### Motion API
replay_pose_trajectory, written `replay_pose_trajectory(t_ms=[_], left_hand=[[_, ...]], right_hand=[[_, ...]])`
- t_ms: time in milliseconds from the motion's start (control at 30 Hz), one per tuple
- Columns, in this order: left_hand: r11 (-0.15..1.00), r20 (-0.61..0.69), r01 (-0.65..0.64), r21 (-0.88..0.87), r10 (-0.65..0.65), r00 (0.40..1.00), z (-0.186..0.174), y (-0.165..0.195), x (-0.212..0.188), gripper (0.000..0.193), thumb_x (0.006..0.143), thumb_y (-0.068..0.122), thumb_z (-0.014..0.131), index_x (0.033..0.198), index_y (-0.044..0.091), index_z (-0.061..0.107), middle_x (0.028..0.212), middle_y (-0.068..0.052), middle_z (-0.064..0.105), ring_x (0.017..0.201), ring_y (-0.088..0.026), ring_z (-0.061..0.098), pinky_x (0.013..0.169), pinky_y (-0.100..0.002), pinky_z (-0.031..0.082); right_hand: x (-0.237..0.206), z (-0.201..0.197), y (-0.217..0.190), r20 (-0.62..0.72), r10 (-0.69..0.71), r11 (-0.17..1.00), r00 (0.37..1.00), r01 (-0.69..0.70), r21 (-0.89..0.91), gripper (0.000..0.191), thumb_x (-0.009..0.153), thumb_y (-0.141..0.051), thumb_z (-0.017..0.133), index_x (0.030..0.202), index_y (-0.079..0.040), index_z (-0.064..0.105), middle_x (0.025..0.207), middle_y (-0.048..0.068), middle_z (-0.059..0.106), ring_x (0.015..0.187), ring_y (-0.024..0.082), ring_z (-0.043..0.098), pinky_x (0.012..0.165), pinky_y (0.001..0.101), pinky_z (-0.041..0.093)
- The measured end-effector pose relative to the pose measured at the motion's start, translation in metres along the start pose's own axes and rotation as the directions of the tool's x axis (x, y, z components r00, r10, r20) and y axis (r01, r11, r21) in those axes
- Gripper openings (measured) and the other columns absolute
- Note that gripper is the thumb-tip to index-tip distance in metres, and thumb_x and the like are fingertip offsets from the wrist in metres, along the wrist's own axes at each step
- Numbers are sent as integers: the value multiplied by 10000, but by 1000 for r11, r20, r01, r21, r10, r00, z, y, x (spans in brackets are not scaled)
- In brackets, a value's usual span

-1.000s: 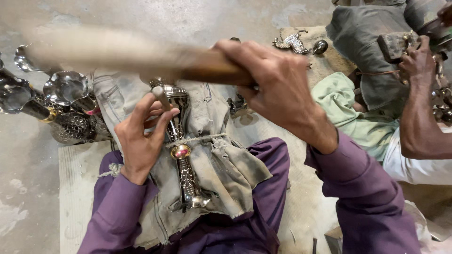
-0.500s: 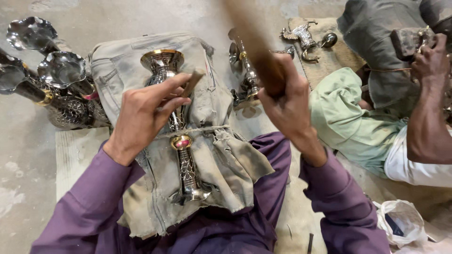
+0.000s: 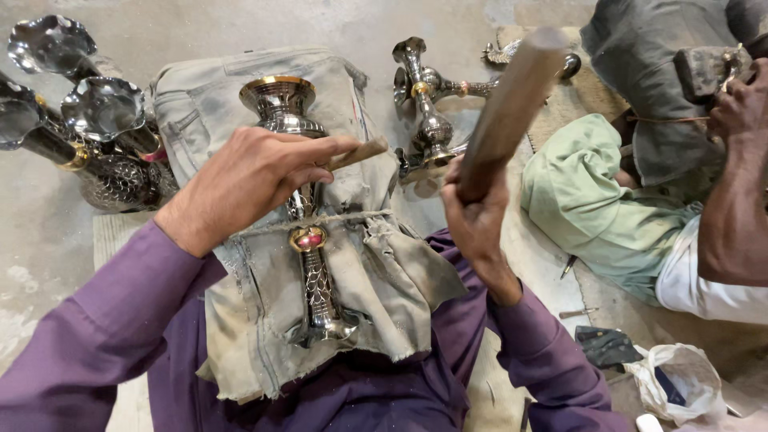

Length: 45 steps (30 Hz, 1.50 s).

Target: The person sits on the floor with an engraved metal vase resting on a cloth pad on their lap. They hold a small punch against the vase surface and strike it with a wooden mallet, repositioning the punch repeatedly to work the patterned areas of the vase body.

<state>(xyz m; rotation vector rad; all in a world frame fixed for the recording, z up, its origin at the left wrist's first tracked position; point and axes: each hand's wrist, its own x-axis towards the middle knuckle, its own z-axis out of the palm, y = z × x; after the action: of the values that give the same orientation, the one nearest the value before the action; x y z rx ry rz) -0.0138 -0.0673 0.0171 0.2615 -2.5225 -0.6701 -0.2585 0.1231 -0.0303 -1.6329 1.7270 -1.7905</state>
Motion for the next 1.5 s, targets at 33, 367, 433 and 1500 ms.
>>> replay_pose_trajectory(t_ms=[33, 367, 433, 1500], left_hand=[[1000, 20, -9, -12, 10, 1000, -1, -1, 1, 471, 910, 91, 641, 1371, 182, 669, 992, -74, 794, 744, -223, 769, 656, -392, 614], [997, 168, -75, -33, 80, 983, -11, -3, 7, 411, 931, 204, 632, 1339, 225, 675, 962, -46, 801, 738, -233, 754, 632, -427, 581], [996, 208, -85, 3, 83, 975, -12, -2, 10, 436, 929, 172, 615, 1355, 248, 667, 954, -40, 800, 740, -236, 752, 635, -429, 582], [996, 331, -39, 76, 12, 944, -22, -10, 26, 410, 905, 214, 650, 1307, 292, 679, 857, -28, 793, 571, -216, 721, 587, -412, 614]], right_hand=[[-4, -2, 2, 35, -16, 967, 999, 25, -253, 332, 949, 49, 664, 1254, -37, 566, 1006, 101, 648, 898, 146, 647, 786, 312, 534], [-31, -2, 22, 15, 27, 943, 1000, -21, -332, 381, 912, 110, 633, 1260, -5, 526, 983, 70, 632, 873, 114, 592, 761, 269, 493], [-33, 1, 23, -37, -83, 963, 996, 71, -260, 370, 923, 128, 618, 1249, -16, 518, 1071, 93, 611, 972, 141, 615, 869, 294, 526], [-10, -13, 28, 272, 98, 776, 957, 98, -623, 583, 778, 34, 747, 1329, -69, 589, 1137, 167, 677, 994, 380, 698, 798, 438, 558]])
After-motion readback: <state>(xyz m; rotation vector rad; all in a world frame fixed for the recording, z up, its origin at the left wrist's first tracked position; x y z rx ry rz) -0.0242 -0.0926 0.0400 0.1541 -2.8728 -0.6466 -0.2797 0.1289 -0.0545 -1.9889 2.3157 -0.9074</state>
